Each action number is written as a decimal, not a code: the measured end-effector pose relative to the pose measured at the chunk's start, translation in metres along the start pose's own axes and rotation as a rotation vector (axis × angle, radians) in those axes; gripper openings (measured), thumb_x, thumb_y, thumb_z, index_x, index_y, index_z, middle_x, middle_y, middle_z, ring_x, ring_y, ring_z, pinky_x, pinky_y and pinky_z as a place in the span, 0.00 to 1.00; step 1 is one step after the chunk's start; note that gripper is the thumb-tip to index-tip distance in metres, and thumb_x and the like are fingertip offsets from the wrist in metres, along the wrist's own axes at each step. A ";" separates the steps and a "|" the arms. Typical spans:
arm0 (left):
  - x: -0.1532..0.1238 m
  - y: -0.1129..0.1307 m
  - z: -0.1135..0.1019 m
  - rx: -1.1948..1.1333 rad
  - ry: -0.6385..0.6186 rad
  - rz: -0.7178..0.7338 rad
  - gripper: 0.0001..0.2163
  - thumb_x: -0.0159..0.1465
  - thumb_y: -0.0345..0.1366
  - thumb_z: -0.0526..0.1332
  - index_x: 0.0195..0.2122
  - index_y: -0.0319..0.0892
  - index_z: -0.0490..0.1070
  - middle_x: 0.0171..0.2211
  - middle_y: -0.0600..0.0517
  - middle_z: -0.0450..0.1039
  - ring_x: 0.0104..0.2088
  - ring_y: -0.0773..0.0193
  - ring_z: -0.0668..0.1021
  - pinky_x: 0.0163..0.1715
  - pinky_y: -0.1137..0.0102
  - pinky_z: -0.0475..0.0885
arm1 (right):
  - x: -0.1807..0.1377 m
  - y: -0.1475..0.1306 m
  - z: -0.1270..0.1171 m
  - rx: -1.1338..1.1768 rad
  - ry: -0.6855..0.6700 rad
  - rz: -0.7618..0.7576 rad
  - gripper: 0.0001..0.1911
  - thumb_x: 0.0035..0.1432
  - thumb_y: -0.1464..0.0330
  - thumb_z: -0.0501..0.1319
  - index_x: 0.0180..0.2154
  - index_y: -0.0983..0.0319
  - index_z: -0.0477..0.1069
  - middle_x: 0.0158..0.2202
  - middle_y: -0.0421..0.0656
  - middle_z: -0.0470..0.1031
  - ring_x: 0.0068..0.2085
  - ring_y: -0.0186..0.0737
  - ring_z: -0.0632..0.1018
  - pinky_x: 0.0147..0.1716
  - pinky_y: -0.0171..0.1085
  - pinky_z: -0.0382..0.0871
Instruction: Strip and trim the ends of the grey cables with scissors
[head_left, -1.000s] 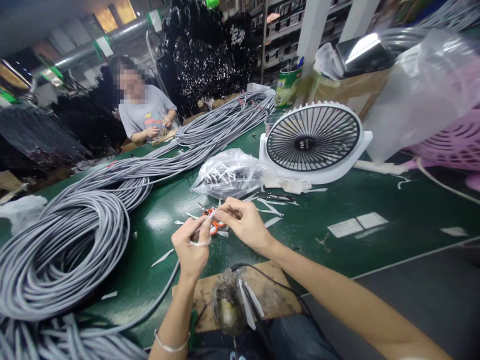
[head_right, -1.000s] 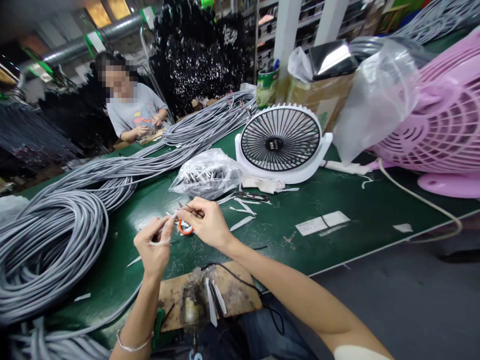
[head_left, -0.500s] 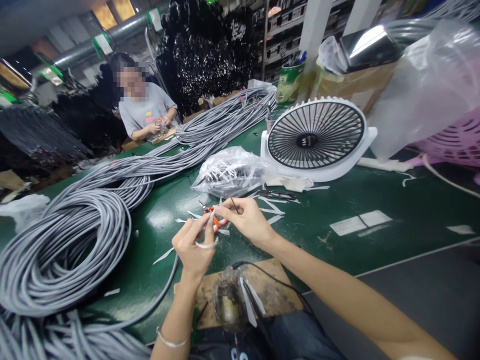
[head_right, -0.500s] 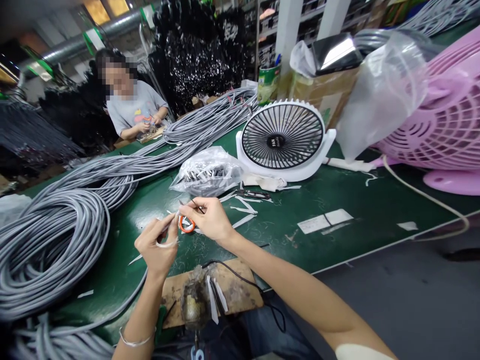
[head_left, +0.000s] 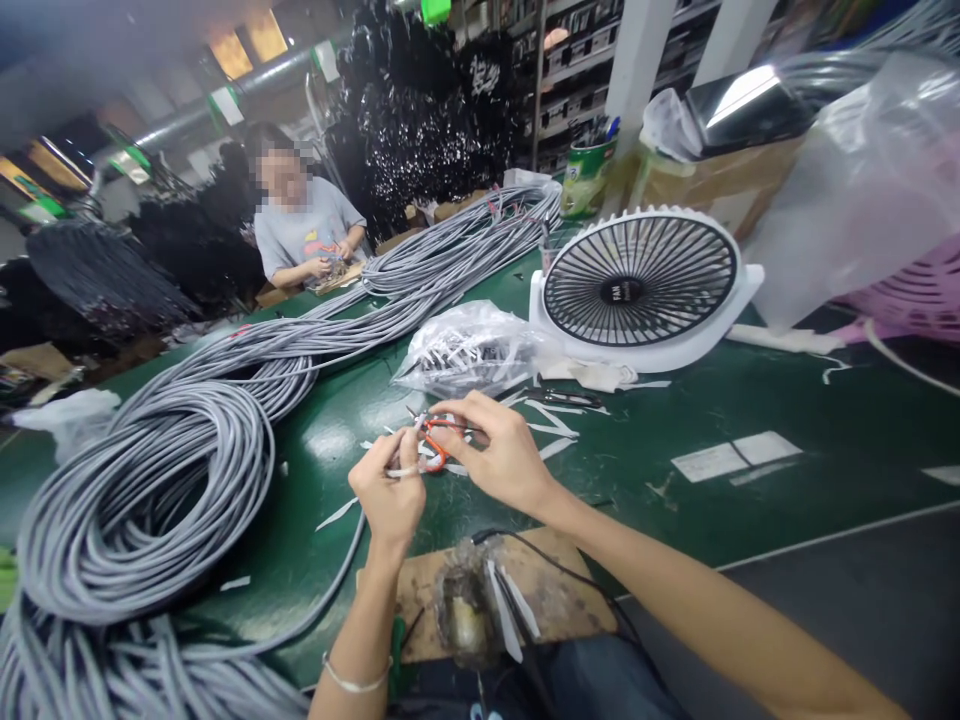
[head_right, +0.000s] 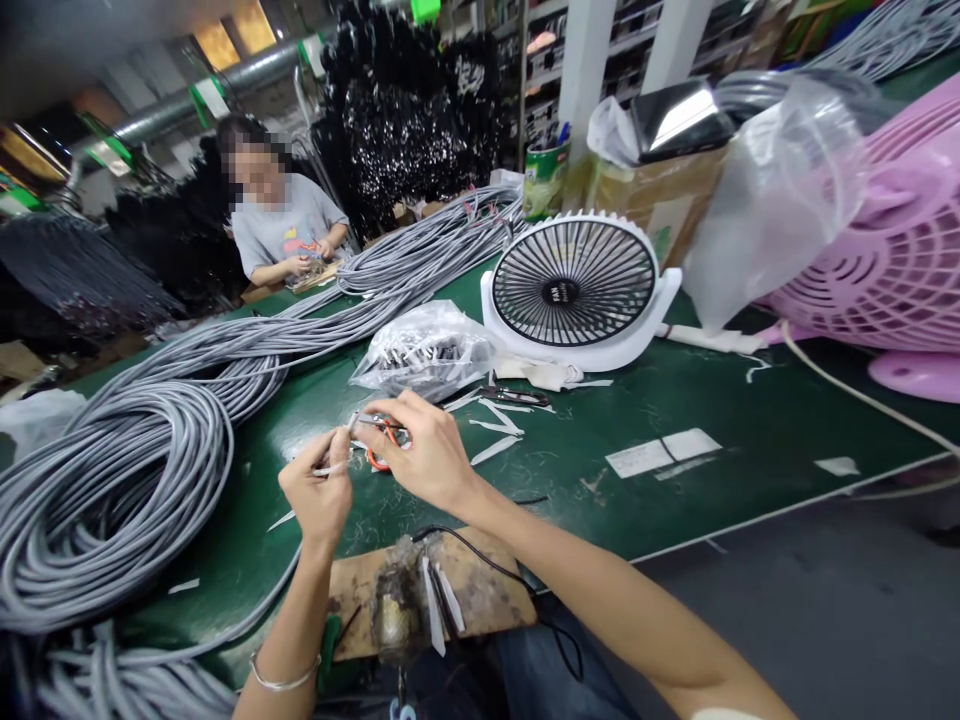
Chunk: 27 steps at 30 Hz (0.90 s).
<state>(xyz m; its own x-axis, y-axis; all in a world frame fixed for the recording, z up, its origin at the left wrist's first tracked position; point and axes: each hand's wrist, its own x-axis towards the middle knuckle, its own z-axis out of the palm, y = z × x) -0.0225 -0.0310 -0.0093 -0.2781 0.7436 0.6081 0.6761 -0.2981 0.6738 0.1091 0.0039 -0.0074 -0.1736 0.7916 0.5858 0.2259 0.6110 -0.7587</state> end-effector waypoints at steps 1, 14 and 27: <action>0.000 0.000 0.000 -0.006 0.023 -0.013 0.11 0.59 0.37 0.57 0.23 0.39 0.74 0.16 0.55 0.64 0.17 0.71 0.63 0.20 0.75 0.57 | -0.003 -0.001 0.004 -0.007 -0.020 0.002 0.10 0.59 0.65 0.55 0.31 0.62 0.73 0.25 0.40 0.68 0.25 0.32 0.67 0.24 0.31 0.59; -0.002 0.004 0.001 0.056 0.025 0.015 0.13 0.60 0.36 0.55 0.21 0.38 0.71 0.14 0.56 0.62 0.16 0.73 0.62 0.18 0.77 0.57 | -0.010 -0.001 0.015 0.041 -0.128 0.120 0.19 0.60 0.65 0.49 0.21 0.63 0.67 0.16 0.38 0.63 0.19 0.30 0.61 0.20 0.31 0.52; -0.003 0.001 0.004 0.149 0.030 0.148 0.14 0.61 0.35 0.54 0.21 0.37 0.72 0.14 0.56 0.67 0.14 0.74 0.65 0.17 0.79 0.58 | -0.018 -0.001 0.026 0.079 0.003 0.110 0.17 0.60 0.66 0.47 0.20 0.61 0.58 0.15 0.35 0.57 0.17 0.28 0.59 0.19 0.29 0.51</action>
<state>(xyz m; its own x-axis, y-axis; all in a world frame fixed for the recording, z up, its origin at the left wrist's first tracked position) -0.0179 -0.0310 -0.0122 -0.1865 0.6795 0.7096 0.8038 -0.3098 0.5079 0.0872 -0.0104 -0.0246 -0.1487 0.8538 0.4990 0.1667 0.5190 -0.8384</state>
